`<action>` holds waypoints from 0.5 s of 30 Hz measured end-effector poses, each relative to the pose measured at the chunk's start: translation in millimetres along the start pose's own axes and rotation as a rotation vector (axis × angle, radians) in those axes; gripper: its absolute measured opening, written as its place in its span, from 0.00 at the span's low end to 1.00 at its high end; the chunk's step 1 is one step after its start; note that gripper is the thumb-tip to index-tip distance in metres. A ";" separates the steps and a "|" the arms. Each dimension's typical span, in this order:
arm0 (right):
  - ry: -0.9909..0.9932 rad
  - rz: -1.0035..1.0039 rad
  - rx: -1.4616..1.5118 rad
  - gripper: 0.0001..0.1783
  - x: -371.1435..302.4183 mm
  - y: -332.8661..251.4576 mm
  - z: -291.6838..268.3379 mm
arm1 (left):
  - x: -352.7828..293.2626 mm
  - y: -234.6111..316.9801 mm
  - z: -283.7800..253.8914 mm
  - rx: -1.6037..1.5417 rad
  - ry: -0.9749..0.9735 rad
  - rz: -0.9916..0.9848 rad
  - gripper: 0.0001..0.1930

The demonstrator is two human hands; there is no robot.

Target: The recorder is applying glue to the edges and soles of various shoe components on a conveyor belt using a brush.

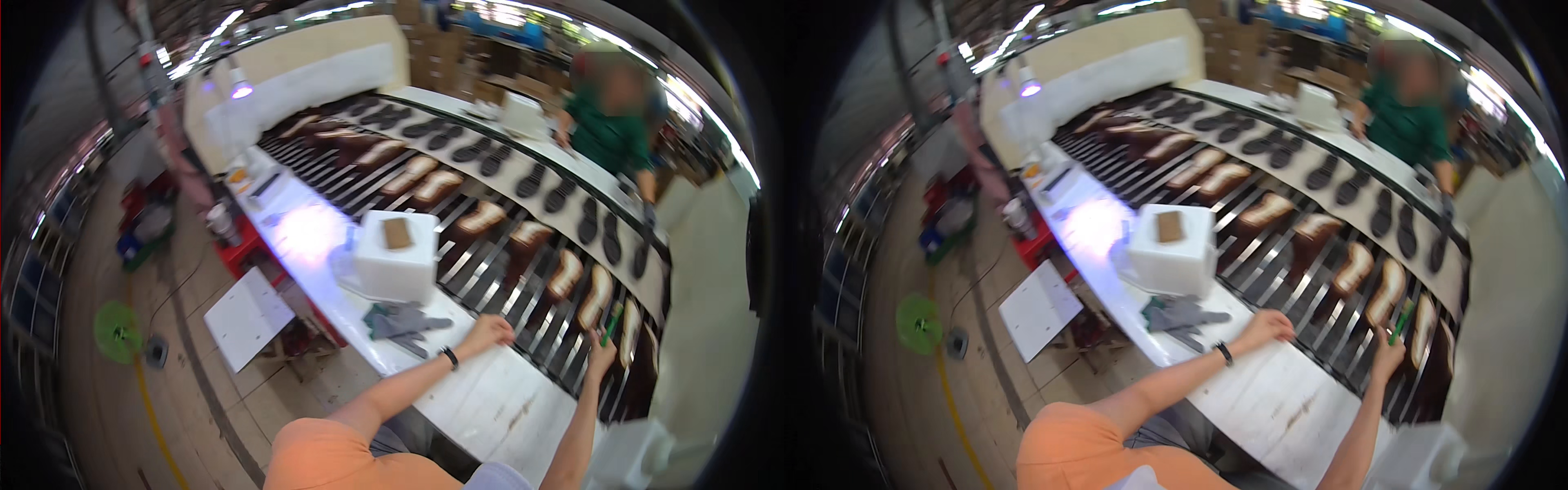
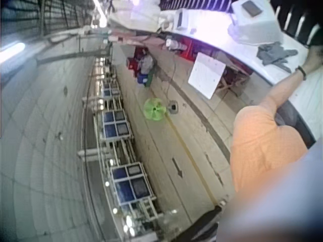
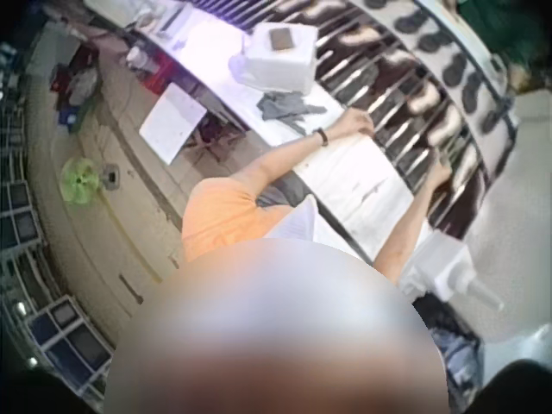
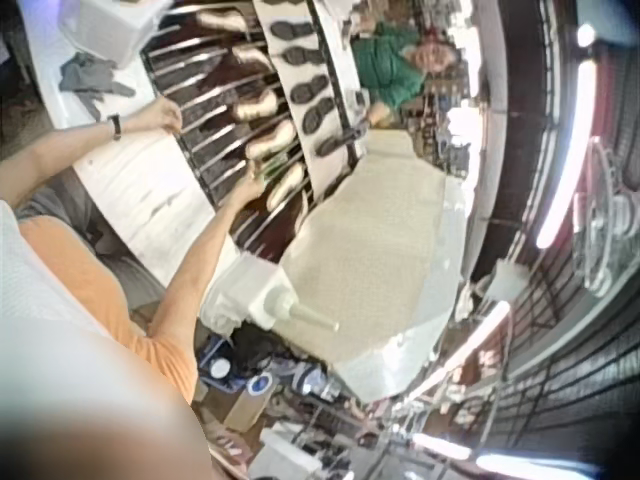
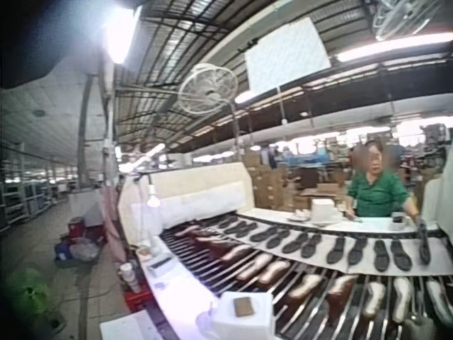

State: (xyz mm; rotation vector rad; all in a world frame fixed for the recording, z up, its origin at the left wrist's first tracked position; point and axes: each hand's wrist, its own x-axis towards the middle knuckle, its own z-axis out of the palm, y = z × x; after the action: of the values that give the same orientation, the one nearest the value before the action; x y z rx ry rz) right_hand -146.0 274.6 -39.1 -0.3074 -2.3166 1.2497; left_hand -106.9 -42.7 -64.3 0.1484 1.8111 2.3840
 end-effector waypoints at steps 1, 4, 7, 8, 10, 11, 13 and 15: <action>-0.035 0.064 -0.226 0.22 14.3 7.7 10.9 | -2.1 -3.3 1.4 -0.062 0.009 -0.058 0.04; 0.001 0.082 -0.353 0.46 32.8 18.9 53.8 | -2.7 -8.2 5.4 0.101 -0.014 0.036 0.05; 0.017 0.179 -0.520 0.52 33.1 16.8 68.4 | -5.4 -3.7 9.3 0.174 0.003 0.041 0.06; -0.021 0.240 -0.570 0.49 35.2 12.9 68.0 | -6.5 -0.8 9.5 0.183 0.003 0.053 0.06; -0.049 0.265 -0.523 0.43 40.6 3.9 61.1 | -8.4 4.7 9.0 0.176 0.007 0.064 0.06; -0.030 0.286 -0.532 0.41 45.0 -0.9 55.3 | -8.6 6.2 8.9 0.158 0.012 0.058 0.06; -0.017 0.319 -0.500 0.39 57.2 -12.1 41.5 | -7.3 5.7 9.0 0.134 0.020 0.063 0.07; 0.005 0.287 -0.517 0.43 63.4 -23.2 17.4 | -5.4 0.4 8.6 0.175 0.012 0.017 0.08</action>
State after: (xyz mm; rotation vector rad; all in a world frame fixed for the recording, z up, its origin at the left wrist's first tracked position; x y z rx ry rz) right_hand -208.5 275.4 -8.2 -0.8386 -2.6301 0.7376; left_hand -100.2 -35.5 -61.6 0.1696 2.0303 2.2389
